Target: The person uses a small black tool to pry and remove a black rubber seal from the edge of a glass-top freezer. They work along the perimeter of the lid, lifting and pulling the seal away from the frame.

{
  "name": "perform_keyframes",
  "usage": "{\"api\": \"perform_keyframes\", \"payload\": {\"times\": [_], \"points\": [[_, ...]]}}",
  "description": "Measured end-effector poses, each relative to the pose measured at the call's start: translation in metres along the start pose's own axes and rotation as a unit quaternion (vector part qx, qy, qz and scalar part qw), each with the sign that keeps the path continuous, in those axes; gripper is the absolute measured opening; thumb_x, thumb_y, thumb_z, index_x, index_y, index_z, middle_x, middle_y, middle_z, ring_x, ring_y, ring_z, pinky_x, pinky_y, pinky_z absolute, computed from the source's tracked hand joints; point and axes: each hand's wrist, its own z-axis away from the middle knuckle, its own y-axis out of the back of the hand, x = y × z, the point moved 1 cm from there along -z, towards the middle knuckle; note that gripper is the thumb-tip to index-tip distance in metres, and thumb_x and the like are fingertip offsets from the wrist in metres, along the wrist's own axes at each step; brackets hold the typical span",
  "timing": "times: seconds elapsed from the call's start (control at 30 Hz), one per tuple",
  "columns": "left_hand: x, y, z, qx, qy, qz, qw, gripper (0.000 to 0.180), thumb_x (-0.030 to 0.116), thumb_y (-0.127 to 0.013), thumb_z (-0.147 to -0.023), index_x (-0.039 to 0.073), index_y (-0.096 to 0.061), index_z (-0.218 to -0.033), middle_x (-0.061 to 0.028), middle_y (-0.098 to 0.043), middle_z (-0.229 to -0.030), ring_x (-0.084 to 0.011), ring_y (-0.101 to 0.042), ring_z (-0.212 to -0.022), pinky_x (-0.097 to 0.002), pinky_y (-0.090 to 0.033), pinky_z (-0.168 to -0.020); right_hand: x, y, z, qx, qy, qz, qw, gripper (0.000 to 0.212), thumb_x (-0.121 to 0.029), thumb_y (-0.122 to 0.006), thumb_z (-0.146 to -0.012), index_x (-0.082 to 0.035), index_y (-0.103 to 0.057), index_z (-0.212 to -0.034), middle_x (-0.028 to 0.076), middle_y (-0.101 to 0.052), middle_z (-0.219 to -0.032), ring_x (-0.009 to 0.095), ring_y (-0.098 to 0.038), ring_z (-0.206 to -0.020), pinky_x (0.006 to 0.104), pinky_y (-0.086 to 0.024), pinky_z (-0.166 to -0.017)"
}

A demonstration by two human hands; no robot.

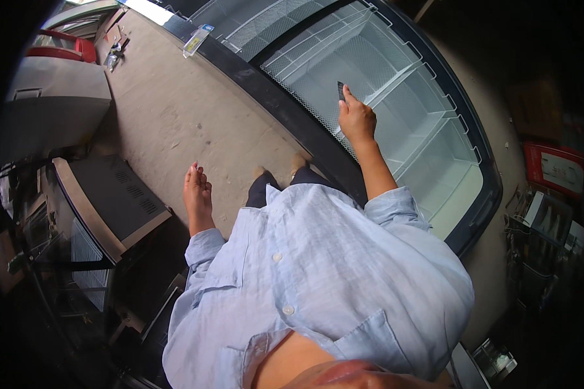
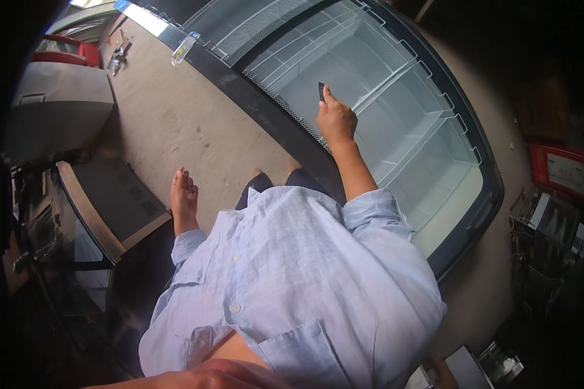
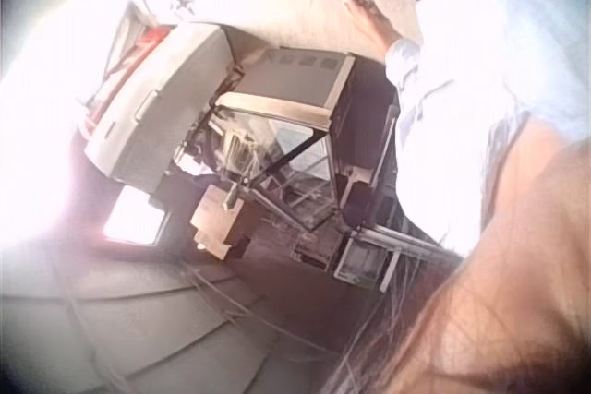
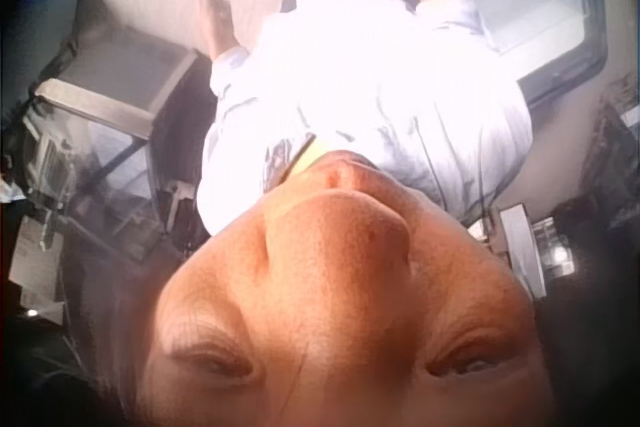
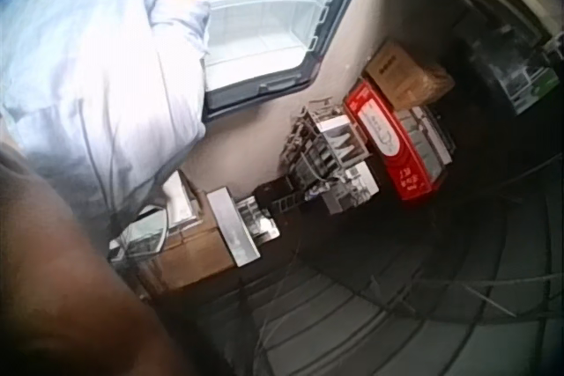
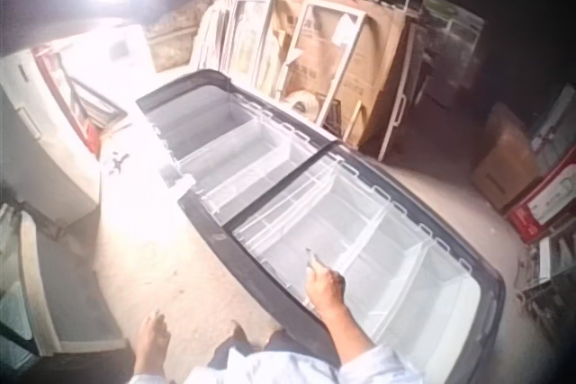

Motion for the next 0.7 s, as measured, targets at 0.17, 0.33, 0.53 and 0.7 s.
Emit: {"api": "perform_keyframes", "payload": {"times": [0.17, 0.33, 0.53, 0.7], "points": [[0.02, -0.032, -0.045, -0.071, 0.033, -0.021, 0.997, 0.026, 0.032, -0.062, -0.096, 0.015, -0.061, -0.115, 0.0064, -0.06, -0.093, -0.0025, -0.051, -0.075, -0.0192, -0.04, -0.063, -0.018, -0.013, -0.011, 0.023, -0.021, -0.035, 0.999, 0.045, -0.019, -0.059, -0.089, -0.009, -0.057, -0.132, 0.019, -0.07, -0.092, 0.04, -0.067, -0.085, 0.0465, -0.053, -0.078], [0.047, -0.047, -0.089, -0.128, 0.026, -0.037, 0.991, 0.026, 0.033, -0.063, -0.096, 0.016, -0.061, -0.114, 0.0076, -0.06, -0.092, -0.0022, -0.052, -0.075, -0.0195, -0.04, -0.064, -0.018, -0.013, -0.014, 0.042, -0.029, -0.04, 0.998, 0.043, -0.019, -0.058, -0.089, -0.008, -0.059, -0.13, 0.02, -0.069, -0.094, 0.04, -0.067, -0.086, 0.0458, -0.052, -0.08], [0.06, -0.065, -0.099, -0.159, 0.042, -0.052, 0.985, 0.024, 0.029, -0.06, -0.097, 0.015, -0.059, -0.116, 0.0081, -0.059, -0.092, -0.0023, -0.052, -0.075, -0.0198, -0.042, -0.064, -0.022, -0.023, -0.013, 0.072, -0.042, -0.05, 0.995, 0.042, -0.02, -0.059, -0.088, -0.01, -0.06, -0.129, 0.02, -0.069, -0.097, 0.041, -0.066, -0.089, 0.0461, -0.052, -0.081], [0.06, -0.062, -0.098, -0.167, 0.056, -0.037, 0.984, 0.023, 0.028, -0.062, -0.096, 0.014, -0.062, -0.114, 0.0065, -0.06, -0.091, -0.0032, -0.051, -0.073, -0.0194, -0.042, -0.063, -0.02, -0.015, -0.014, 0.059, -0.037, -0.051, 0.996, 0.042, -0.02, -0.059, -0.087, -0.01, -0.06, -0.128, 0.021, -0.069, -0.098, 0.04, -0.066, -0.088, 0.0467, -0.052, -0.081]]}}
